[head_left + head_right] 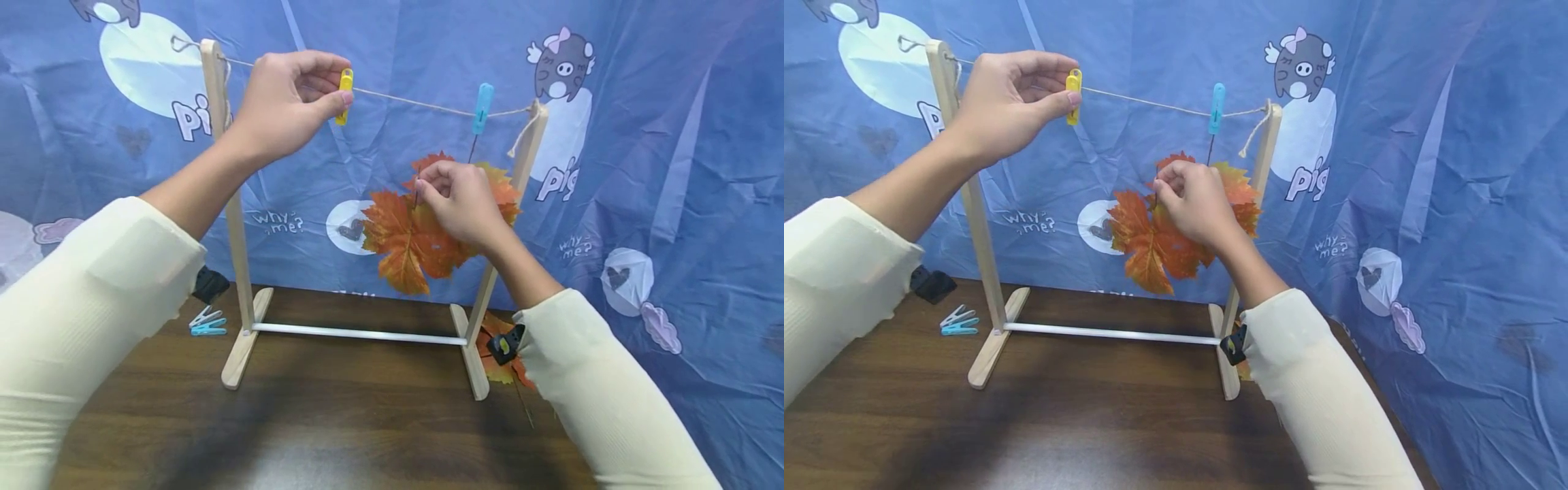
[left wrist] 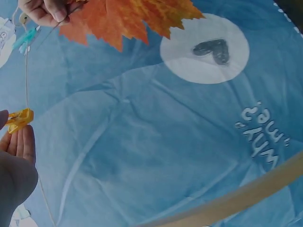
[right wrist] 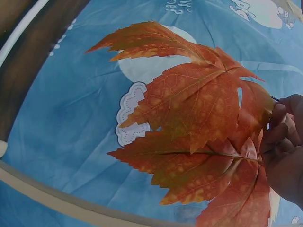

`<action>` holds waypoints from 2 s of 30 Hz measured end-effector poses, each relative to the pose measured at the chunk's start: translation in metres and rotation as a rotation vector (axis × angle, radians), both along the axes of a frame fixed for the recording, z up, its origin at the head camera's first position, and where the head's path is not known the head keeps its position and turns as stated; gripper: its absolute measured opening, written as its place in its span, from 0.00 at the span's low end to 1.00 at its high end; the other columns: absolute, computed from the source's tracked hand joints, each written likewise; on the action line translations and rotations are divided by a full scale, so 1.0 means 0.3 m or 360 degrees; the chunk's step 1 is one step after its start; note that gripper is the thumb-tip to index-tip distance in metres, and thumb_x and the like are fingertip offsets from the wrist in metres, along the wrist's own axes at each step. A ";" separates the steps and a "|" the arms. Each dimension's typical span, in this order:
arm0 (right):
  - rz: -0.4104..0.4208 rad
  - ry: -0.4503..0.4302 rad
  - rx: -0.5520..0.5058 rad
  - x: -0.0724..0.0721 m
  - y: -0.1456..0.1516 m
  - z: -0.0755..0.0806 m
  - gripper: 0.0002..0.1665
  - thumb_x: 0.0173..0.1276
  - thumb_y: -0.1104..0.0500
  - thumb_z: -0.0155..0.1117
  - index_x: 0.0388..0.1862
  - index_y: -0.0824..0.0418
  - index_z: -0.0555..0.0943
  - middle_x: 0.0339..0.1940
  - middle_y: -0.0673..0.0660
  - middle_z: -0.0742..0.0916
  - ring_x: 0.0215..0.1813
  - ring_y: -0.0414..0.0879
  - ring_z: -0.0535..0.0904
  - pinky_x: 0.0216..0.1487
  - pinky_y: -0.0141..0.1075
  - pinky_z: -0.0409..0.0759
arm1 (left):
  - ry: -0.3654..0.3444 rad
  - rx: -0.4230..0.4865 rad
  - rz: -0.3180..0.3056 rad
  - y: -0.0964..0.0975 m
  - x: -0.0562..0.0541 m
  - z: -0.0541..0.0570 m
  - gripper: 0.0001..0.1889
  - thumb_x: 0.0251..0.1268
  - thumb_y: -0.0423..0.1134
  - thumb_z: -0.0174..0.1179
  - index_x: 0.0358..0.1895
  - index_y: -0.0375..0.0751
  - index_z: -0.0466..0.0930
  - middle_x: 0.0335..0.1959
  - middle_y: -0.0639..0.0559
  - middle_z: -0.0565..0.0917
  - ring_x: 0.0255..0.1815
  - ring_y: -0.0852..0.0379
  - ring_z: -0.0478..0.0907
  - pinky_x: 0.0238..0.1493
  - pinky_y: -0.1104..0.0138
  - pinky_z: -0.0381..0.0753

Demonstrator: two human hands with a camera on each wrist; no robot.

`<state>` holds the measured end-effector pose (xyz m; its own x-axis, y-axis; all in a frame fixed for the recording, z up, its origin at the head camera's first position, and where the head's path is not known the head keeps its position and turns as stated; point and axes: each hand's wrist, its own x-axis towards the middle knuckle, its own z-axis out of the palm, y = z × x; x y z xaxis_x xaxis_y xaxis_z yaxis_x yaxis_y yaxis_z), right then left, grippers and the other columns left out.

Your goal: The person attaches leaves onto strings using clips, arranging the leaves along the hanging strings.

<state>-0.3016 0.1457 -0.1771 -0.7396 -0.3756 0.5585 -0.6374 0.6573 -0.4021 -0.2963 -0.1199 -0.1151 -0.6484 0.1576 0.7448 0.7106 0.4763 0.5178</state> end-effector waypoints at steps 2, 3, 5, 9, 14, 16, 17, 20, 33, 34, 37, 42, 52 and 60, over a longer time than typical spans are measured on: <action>-0.0008 0.0004 -0.0004 -0.002 -0.003 0.008 0.12 0.79 0.58 0.60 0.45 0.66 0.86 0.33 0.56 0.89 0.34 0.45 0.84 0.36 0.37 0.76 | -0.0003 -0.0016 -0.0008 0.017 -0.006 0.024 0.19 0.72 0.38 0.64 0.62 0.35 0.81 0.51 0.44 0.85 0.48 0.59 0.82 0.55 0.70 0.81; -0.0015 0.0007 -0.0005 -0.003 -0.005 0.012 0.13 0.79 0.58 0.60 0.45 0.65 0.86 0.33 0.56 0.90 0.34 0.44 0.84 0.36 0.37 0.76 | 0.0014 -0.0039 -0.0009 0.026 -0.009 0.034 0.19 0.72 0.38 0.64 0.62 0.35 0.81 0.50 0.45 0.85 0.48 0.59 0.83 0.55 0.71 0.81; -0.0023 0.0010 -0.0011 -0.006 -0.008 0.020 0.13 0.79 0.57 0.60 0.46 0.65 0.86 0.33 0.56 0.90 0.34 0.45 0.84 0.35 0.37 0.75 | 0.0036 -0.0074 -0.0011 0.044 -0.015 0.054 0.19 0.72 0.38 0.64 0.62 0.35 0.81 0.49 0.45 0.86 0.47 0.59 0.83 0.54 0.71 0.82; -0.0030 0.0021 -0.0036 -0.010 -0.014 0.034 0.13 0.78 0.58 0.60 0.47 0.65 0.86 0.35 0.56 0.91 0.36 0.45 0.86 0.36 0.35 0.75 | 0.0085 -0.0168 -0.0012 0.080 -0.024 0.080 0.19 0.73 0.38 0.63 0.62 0.35 0.81 0.48 0.46 0.86 0.47 0.60 0.83 0.54 0.72 0.81; -0.0033 0.0011 -0.0084 -0.008 -0.020 0.053 0.12 0.78 0.57 0.61 0.46 0.64 0.86 0.34 0.56 0.91 0.35 0.44 0.85 0.35 0.35 0.74 | 0.0075 -0.0191 -0.0038 0.123 -0.035 0.103 0.20 0.74 0.40 0.63 0.63 0.36 0.80 0.50 0.48 0.85 0.50 0.61 0.82 0.55 0.73 0.80; -0.0037 0.0014 -0.0100 -0.009 -0.023 0.059 0.11 0.78 0.57 0.62 0.45 0.64 0.87 0.34 0.56 0.91 0.35 0.44 0.85 0.34 0.34 0.74 | 0.0071 -0.0195 -0.0073 0.138 -0.044 0.110 0.20 0.74 0.40 0.62 0.64 0.36 0.79 0.51 0.49 0.84 0.51 0.61 0.80 0.56 0.74 0.79; -0.0043 0.0017 -0.0103 -0.010 -0.025 0.062 0.12 0.78 0.57 0.62 0.45 0.63 0.87 0.34 0.56 0.91 0.35 0.43 0.85 0.33 0.34 0.74 | 0.0058 -0.0178 -0.0111 0.146 -0.051 0.113 0.20 0.74 0.40 0.63 0.64 0.36 0.79 0.51 0.49 0.83 0.52 0.61 0.80 0.56 0.74 0.79; -0.0049 0.0032 -0.0117 -0.014 -0.029 0.063 0.12 0.78 0.57 0.62 0.45 0.64 0.87 0.34 0.56 0.91 0.33 0.43 0.84 0.33 0.32 0.73 | 0.0022 -0.0112 -0.0241 0.172 -0.068 0.119 0.19 0.73 0.37 0.64 0.63 0.35 0.79 0.51 0.50 0.81 0.52 0.60 0.79 0.57 0.72 0.79; -0.0062 0.0048 -0.0118 -0.017 -0.030 0.058 0.13 0.77 0.57 0.62 0.47 0.65 0.87 0.36 0.57 0.91 0.35 0.43 0.86 0.34 0.32 0.75 | 0.0032 -0.0178 -0.0140 0.238 -0.106 0.139 0.19 0.73 0.43 0.64 0.62 0.40 0.80 0.51 0.53 0.82 0.53 0.62 0.79 0.55 0.73 0.76; -0.0064 0.0051 -0.0109 -0.017 -0.029 0.057 0.13 0.77 0.57 0.62 0.47 0.65 0.87 0.35 0.57 0.91 0.35 0.43 0.86 0.34 0.32 0.75 | 0.0027 -0.0182 -0.0135 0.239 -0.110 0.139 0.19 0.73 0.43 0.64 0.62 0.40 0.80 0.51 0.53 0.82 0.53 0.62 0.79 0.55 0.73 0.76; -0.0074 0.0071 -0.0091 -0.019 -0.027 0.055 0.13 0.77 0.57 0.62 0.46 0.65 0.87 0.35 0.57 0.91 0.34 0.44 0.86 0.33 0.34 0.74 | -0.0005 -0.0174 -0.0139 0.240 -0.122 0.137 0.18 0.73 0.42 0.64 0.61 0.39 0.81 0.51 0.52 0.83 0.53 0.60 0.79 0.56 0.73 0.76; -0.0099 0.0094 -0.0057 -0.027 -0.028 0.047 0.12 0.77 0.57 0.62 0.46 0.65 0.87 0.35 0.57 0.91 0.37 0.45 0.87 0.35 0.34 0.75 | -0.0056 -0.0213 -0.0133 0.238 -0.131 0.128 0.17 0.73 0.40 0.65 0.60 0.38 0.82 0.51 0.50 0.84 0.52 0.60 0.80 0.57 0.73 0.76; -0.0114 0.0141 -0.0028 -0.036 -0.017 0.031 0.13 0.77 0.59 0.61 0.47 0.66 0.87 0.37 0.58 0.91 0.40 0.47 0.87 0.41 0.39 0.80 | -0.0158 -0.0118 -0.0205 0.242 -0.124 0.139 0.18 0.73 0.39 0.63 0.61 0.37 0.80 0.52 0.49 0.82 0.53 0.57 0.80 0.57 0.70 0.78; -0.0077 0.0145 -0.0024 -0.027 -0.034 0.035 0.13 0.77 0.59 0.61 0.46 0.67 0.87 0.37 0.59 0.91 0.40 0.48 0.87 0.46 0.42 0.83 | -0.0061 -0.0120 -0.0138 0.247 -0.127 0.135 0.17 0.75 0.39 0.61 0.62 0.37 0.80 0.50 0.51 0.81 0.51 0.61 0.80 0.54 0.73 0.78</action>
